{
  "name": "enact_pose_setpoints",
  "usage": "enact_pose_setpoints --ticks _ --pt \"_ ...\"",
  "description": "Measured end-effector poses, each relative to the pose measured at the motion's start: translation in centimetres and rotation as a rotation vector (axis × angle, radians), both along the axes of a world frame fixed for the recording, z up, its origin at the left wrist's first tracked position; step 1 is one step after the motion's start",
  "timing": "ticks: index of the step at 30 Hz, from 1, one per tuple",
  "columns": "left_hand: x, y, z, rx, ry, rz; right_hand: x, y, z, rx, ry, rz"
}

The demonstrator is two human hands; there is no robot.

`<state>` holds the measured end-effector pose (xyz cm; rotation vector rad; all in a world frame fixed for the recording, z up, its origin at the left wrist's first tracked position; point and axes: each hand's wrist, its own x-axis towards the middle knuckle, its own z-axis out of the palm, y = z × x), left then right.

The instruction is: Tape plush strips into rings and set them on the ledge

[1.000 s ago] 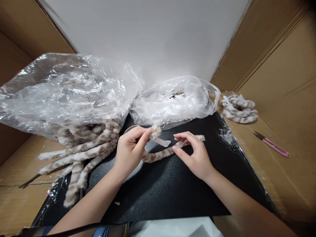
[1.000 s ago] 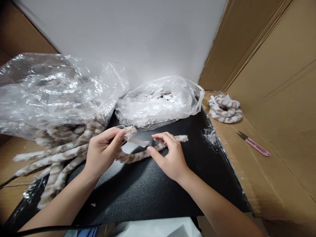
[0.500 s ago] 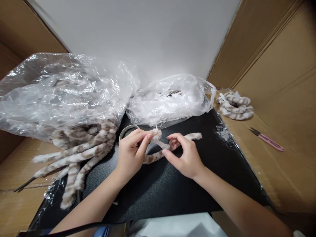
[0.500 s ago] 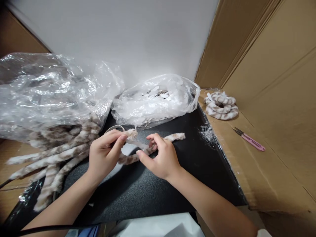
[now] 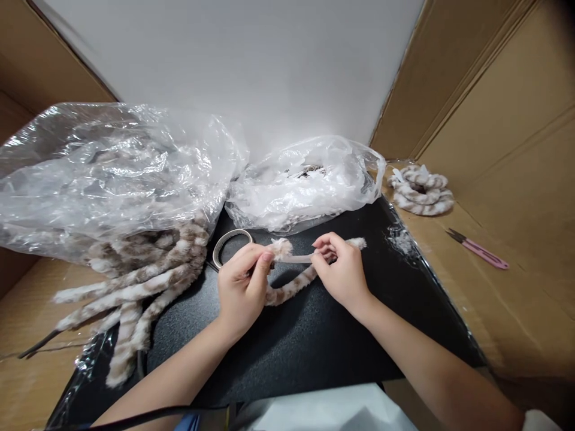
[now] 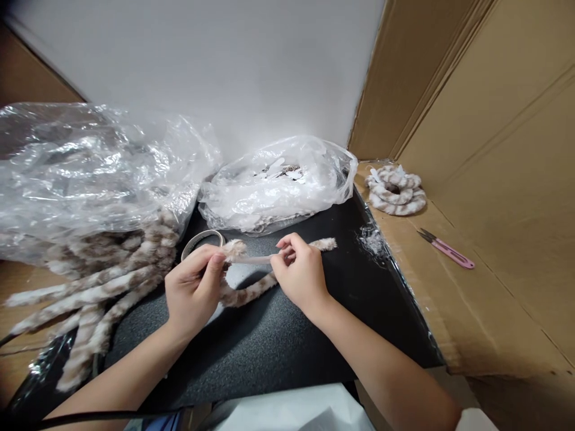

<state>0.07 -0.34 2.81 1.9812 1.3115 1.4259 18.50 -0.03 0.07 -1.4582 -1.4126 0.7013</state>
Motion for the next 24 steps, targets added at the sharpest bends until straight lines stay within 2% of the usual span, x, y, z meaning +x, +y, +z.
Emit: enact_pose_setpoints --ticks 4,7,10,14,17,20,24 --pt "-0.7 0.2 0.2 0.205 -0.065 0.106 1.4 1.2 -0.6 -0.031 0.207 -0.098" --pt "-0.8 0.6 0.4 0.099 0.000 0.010 1.6 1.3 -0.2 0.059 0.228 -0.051" --pt "-0.6 0.9 0.6 -0.009 0.047 -0.041 1.4 0.9 0.8 0.143 0.155 0.081" --pt "-0.3 1.1 1.3 -0.042 0.073 -0.135 1.5 0.9 2.3 0.198 0.004 0.237" --pt "-0.4 1.2 1.9 -0.016 0.098 -0.261 1.4 1.7 3.6 0.140 -0.037 0.526" --pt "-0.6 1.3 2.4 -0.007 0.117 -0.338 1.1 2.7 4.3 0.005 0.076 0.790" --pt "-0.9 1.2 2.5 -0.129 0.121 -0.331 1.2 3.3 4.2 -0.057 0.111 0.830"
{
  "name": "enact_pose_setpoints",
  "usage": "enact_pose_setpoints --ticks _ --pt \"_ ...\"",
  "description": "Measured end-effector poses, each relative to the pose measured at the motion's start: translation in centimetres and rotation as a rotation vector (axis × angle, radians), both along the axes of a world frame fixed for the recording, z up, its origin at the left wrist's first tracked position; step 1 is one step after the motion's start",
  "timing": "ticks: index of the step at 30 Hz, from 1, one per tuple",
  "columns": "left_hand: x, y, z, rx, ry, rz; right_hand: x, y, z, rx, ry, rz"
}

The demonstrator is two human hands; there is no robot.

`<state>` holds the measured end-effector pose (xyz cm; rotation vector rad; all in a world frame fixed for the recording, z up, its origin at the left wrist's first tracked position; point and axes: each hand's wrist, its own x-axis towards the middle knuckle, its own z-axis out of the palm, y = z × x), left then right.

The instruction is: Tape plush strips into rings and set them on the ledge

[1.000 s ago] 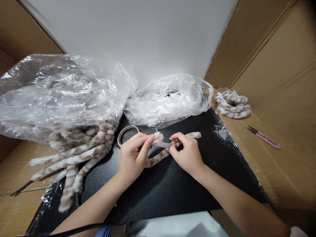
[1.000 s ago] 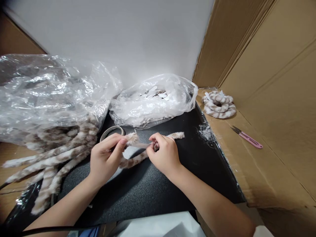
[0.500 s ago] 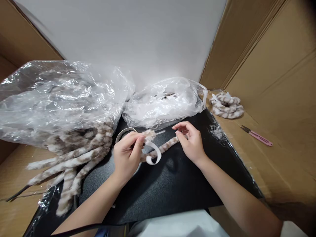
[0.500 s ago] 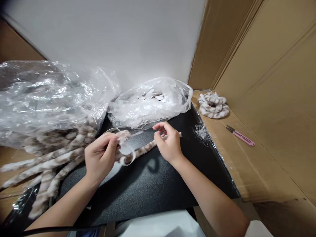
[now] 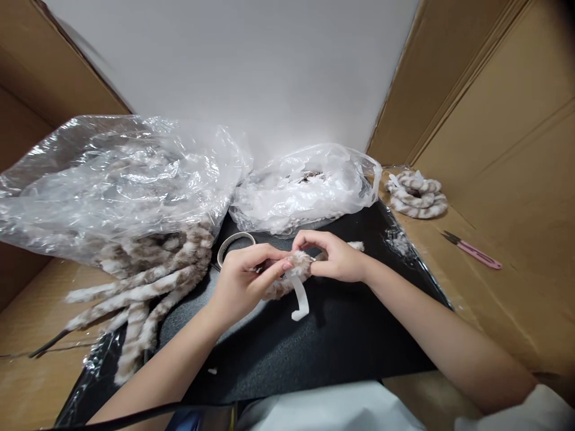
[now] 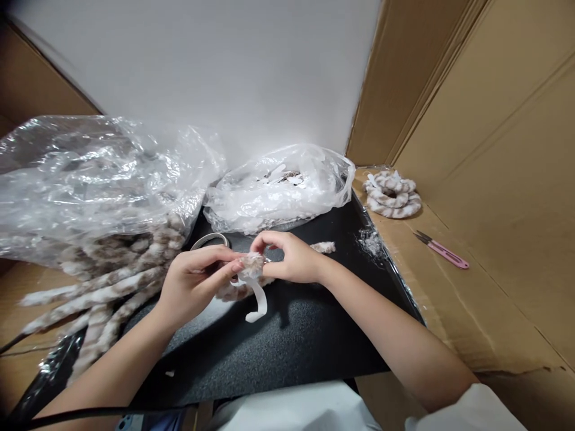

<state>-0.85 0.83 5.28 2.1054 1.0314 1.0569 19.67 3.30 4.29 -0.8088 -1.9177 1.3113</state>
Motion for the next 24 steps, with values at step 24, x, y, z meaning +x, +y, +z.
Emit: enact_pose_setpoints --ticks 24 --pt "0.8 -2.8 0.9 0.640 0.461 -0.366 -1.2 -3.5 -0.5 -0.824 0.117 -0.134"
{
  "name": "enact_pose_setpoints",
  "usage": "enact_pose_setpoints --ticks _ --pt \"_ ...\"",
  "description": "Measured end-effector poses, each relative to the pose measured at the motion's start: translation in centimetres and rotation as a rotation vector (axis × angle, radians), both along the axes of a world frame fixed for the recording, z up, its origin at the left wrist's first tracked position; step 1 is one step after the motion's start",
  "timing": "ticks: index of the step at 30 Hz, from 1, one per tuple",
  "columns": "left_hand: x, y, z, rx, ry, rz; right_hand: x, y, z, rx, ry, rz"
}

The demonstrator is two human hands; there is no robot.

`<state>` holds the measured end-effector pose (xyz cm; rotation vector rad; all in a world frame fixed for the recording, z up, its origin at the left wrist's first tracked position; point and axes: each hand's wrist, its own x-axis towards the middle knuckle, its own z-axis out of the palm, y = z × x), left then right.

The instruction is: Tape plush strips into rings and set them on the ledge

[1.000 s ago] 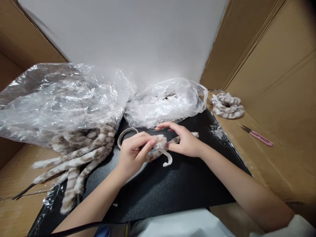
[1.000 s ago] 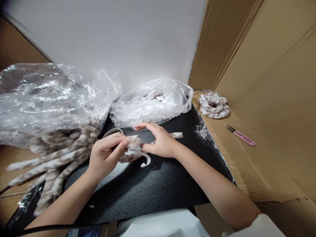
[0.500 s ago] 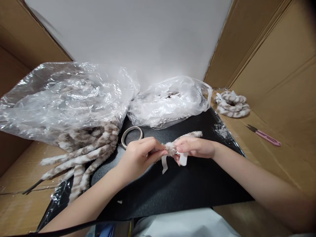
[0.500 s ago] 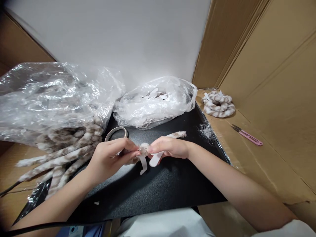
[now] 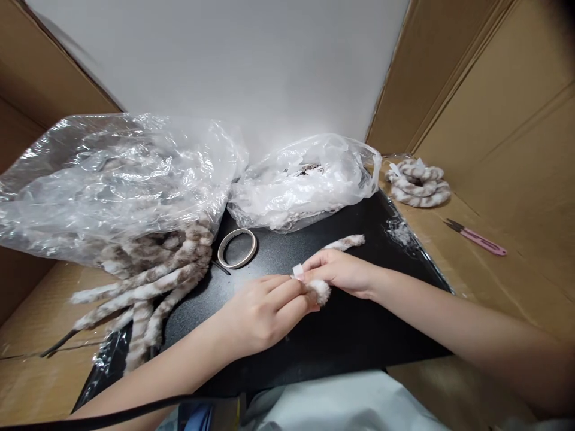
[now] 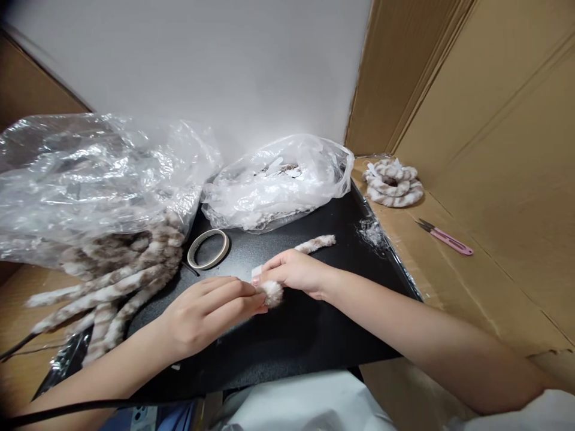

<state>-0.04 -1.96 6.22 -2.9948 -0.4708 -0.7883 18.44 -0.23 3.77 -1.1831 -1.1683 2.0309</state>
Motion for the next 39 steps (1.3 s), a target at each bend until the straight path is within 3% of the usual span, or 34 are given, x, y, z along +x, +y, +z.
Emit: enact_pose_setpoints --ticks 5,12,15,19,23,27,30,32,35,39 --pt "0.1 0.2 -1.0 -0.188 -0.094 0.038 -0.1 0.0 0.2 0.446 -0.172 -0.093" --pt "0.1 0.0 -1.2 -0.119 -0.097 0.036 -0.7 -1.8 -0.3 0.771 -0.298 -0.296" --pt "0.2 -0.1 -1.2 -0.172 -0.105 0.024 -0.6 -1.9 -0.3 0.702 -0.269 -0.268" --pt "0.1 0.0 -1.4 -0.423 -0.234 0.063 -0.5 -1.9 -0.1 0.472 -0.162 -0.263" --pt "0.0 0.1 -2.2 -0.698 -0.428 0.222 -0.6 -2.4 0.0 0.544 -0.243 -0.377" --pt "0.3 0.0 -3.0 -1.143 -0.581 0.349 -0.9 -2.7 -0.2 0.662 -0.340 -0.389" --pt "0.5 0.0 -3.3 -1.481 -0.606 0.396 -1.1 -2.6 -0.8 0.729 -0.374 -0.425" --pt "0.6 0.2 -3.3 -1.636 -0.577 0.417 -1.2 -2.5 -1.3 0.679 -0.337 -0.419" --pt "1.0 0.3 -3.2 -1.712 -0.555 0.436 -1.4 -2.4 -1.9 0.556 -0.265 -0.419" --pt "1.5 0.4 -3.4 -1.684 -0.538 0.401 -1.5 -2.2 -2.1 0.382 -0.178 -0.436"
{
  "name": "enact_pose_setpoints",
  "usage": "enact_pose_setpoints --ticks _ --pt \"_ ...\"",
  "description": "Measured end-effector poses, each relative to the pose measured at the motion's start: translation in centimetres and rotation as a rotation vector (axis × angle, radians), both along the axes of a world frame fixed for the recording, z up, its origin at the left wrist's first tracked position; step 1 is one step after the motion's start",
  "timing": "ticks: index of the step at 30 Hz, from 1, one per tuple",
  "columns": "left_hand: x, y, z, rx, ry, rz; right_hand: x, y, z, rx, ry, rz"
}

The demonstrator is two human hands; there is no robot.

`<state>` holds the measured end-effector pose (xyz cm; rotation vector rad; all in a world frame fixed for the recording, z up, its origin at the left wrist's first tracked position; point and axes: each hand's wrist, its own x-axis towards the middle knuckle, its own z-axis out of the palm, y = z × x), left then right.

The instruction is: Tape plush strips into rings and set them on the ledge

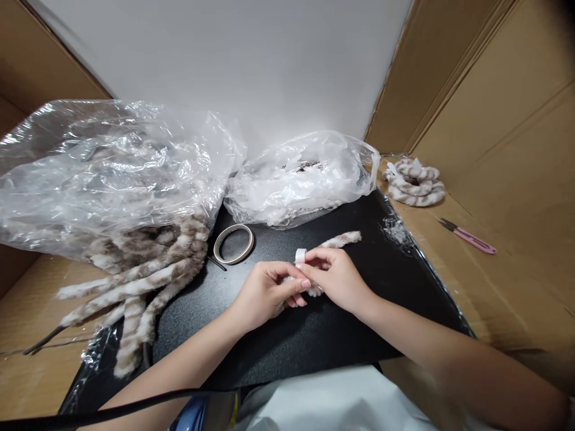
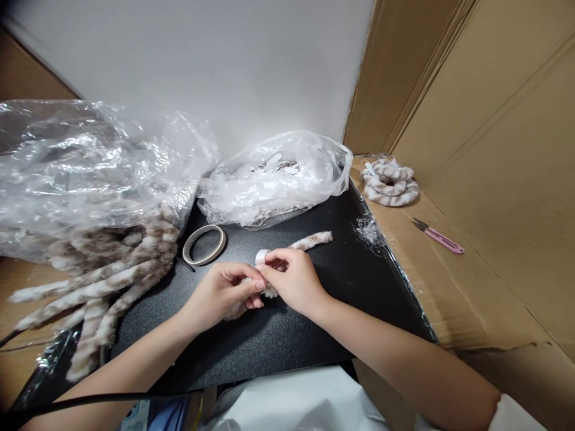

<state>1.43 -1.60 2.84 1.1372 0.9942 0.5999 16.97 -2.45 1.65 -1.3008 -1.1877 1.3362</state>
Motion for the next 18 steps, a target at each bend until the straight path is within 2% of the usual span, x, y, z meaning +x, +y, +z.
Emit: enact_pose_setpoints --ticks 6,13,18 --pt "0.1 -0.3 -0.4 0.075 0.001 0.053 -0.2 -0.1 0.8 -0.136 0.237 -0.041" --pt "0.5 -0.7 -0.7 0.203 -0.111 0.158 -0.5 -0.2 0.5 -0.085 0.228 -0.086" --pt "0.3 -0.8 -1.8 0.408 0.050 0.134 -0.8 0.0 -0.6 -0.058 0.184 -0.129"
